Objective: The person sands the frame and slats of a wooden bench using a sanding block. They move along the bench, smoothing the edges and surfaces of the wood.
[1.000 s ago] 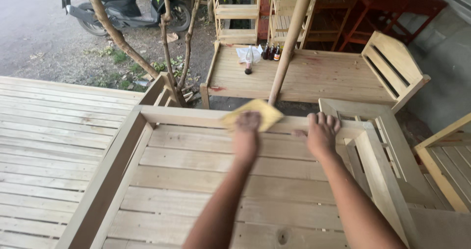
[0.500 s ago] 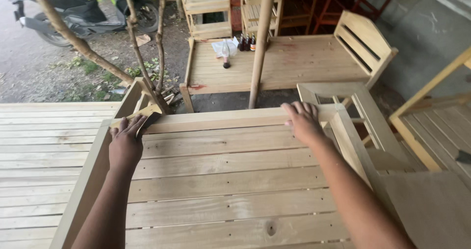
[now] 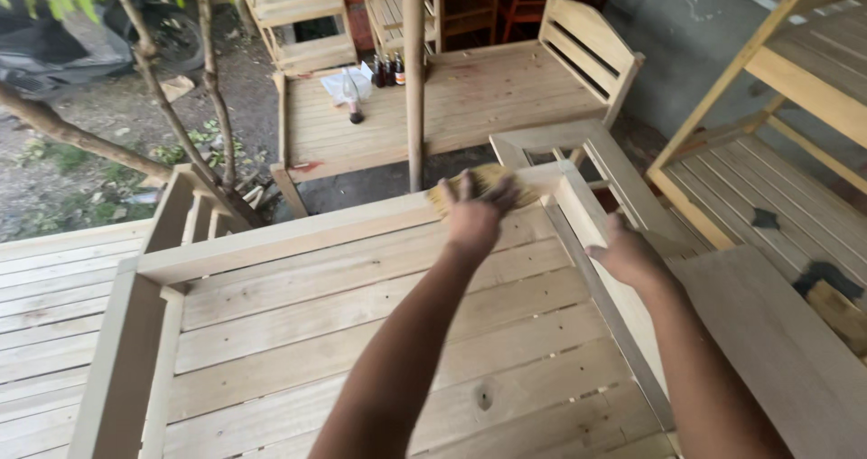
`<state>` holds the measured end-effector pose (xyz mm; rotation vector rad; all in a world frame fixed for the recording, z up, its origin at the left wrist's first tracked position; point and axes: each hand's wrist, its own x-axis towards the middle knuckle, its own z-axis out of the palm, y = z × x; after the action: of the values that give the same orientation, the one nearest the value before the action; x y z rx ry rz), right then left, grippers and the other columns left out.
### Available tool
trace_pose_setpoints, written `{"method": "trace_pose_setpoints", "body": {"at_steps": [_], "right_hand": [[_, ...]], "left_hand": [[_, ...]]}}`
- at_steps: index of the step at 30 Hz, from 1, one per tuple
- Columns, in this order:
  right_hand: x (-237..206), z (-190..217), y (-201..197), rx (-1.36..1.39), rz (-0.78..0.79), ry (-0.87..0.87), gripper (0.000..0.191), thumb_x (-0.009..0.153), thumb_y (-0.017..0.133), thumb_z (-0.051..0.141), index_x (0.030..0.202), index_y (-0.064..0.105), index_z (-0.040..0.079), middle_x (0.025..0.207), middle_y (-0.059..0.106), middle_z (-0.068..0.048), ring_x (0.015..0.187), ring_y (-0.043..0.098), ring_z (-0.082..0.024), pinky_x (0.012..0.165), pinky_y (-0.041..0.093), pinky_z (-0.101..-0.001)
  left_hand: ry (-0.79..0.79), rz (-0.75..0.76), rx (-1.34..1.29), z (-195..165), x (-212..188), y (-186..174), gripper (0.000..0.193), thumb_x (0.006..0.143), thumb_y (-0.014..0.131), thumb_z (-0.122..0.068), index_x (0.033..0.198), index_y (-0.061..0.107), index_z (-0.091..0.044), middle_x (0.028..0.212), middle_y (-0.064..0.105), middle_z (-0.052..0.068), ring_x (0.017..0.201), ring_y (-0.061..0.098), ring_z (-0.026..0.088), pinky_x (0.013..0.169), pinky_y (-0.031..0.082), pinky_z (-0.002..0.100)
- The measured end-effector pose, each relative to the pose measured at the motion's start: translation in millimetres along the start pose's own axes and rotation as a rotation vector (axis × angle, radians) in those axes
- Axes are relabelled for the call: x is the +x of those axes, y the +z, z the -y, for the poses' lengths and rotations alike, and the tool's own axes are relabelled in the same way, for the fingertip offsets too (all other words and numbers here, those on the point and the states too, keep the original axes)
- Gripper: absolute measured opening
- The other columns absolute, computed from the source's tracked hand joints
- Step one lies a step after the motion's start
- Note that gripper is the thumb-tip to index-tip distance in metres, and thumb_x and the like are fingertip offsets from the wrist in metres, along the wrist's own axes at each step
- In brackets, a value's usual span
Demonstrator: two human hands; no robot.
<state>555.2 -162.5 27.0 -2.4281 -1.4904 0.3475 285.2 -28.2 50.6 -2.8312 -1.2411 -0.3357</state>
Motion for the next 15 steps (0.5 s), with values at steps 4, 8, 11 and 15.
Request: {"method": "trace_pose_setpoints", "body": {"at_steps": [4, 8, 11, 15], "right_hand": [[-14, 16, -12, 0.174, 0.007, -0.003, 0.069, 0.089, 0.073, 0.032, 0.141, 0.042, 0.001, 0.145, 0.055, -0.029, 0.136, 0.054, -0.042, 0.111, 0.044, -0.0473], [-25, 28, -21, 0.199, 0.042, 0.042, 0.067, 0.089, 0.072, 0.03, 0.142, 0.042, 0.004, 0.145, 0.055, -0.028, 0.136, 0.054, -0.041, 0.11, 0.044, -0.0477], [-23, 27, -19, 0.16, 0.061, 0.043, 0.075, 0.089, 0.072, 0.031, 0.148, 0.035, 0.004, 0.148, 0.051, -0.028, 0.137, 0.052, -0.041, 0.11, 0.043, -0.0477], [-5, 24, -12, 0.096, 0.074, -0.037, 0.087, 0.086, 0.075, 0.028, 0.153, 0.029, -0.001, 0.146, 0.05, -0.032, 0.137, 0.051, -0.041, 0.113, 0.043, -0.0447]], "left_hand": [[0.144, 0.064, 0.228, -14, 20, 2, 0.073, 0.101, 0.046, -0.018, 0.16, 0.013, -0.044, 0.168, -0.006, -0.019, 0.149, 0.013, 0.055, 0.109, 0.018, 0.081], [0.19, -0.054, -0.001, 108, -58, -8, 0.061, 0.105, 0.048, -0.037, 0.158, 0.021, -0.051, 0.167, 0.013, 0.0, 0.15, 0.016, 0.052, 0.12, 0.019, 0.071], [0.219, 0.008, 0.469, 199, -138, -25, 0.078, 0.093, 0.057, -0.027, 0.159, 0.022, -0.049, 0.169, 0.015, -0.005, 0.151, 0.013, 0.05, 0.119, 0.021, 0.068], [0.378, -0.225, 0.495, 226, -163, -35, 0.072, 0.095, 0.061, -0.019, 0.156, 0.028, -0.039, 0.169, 0.019, -0.016, 0.147, 0.022, 0.058, 0.113, 0.032, 0.07]]}}
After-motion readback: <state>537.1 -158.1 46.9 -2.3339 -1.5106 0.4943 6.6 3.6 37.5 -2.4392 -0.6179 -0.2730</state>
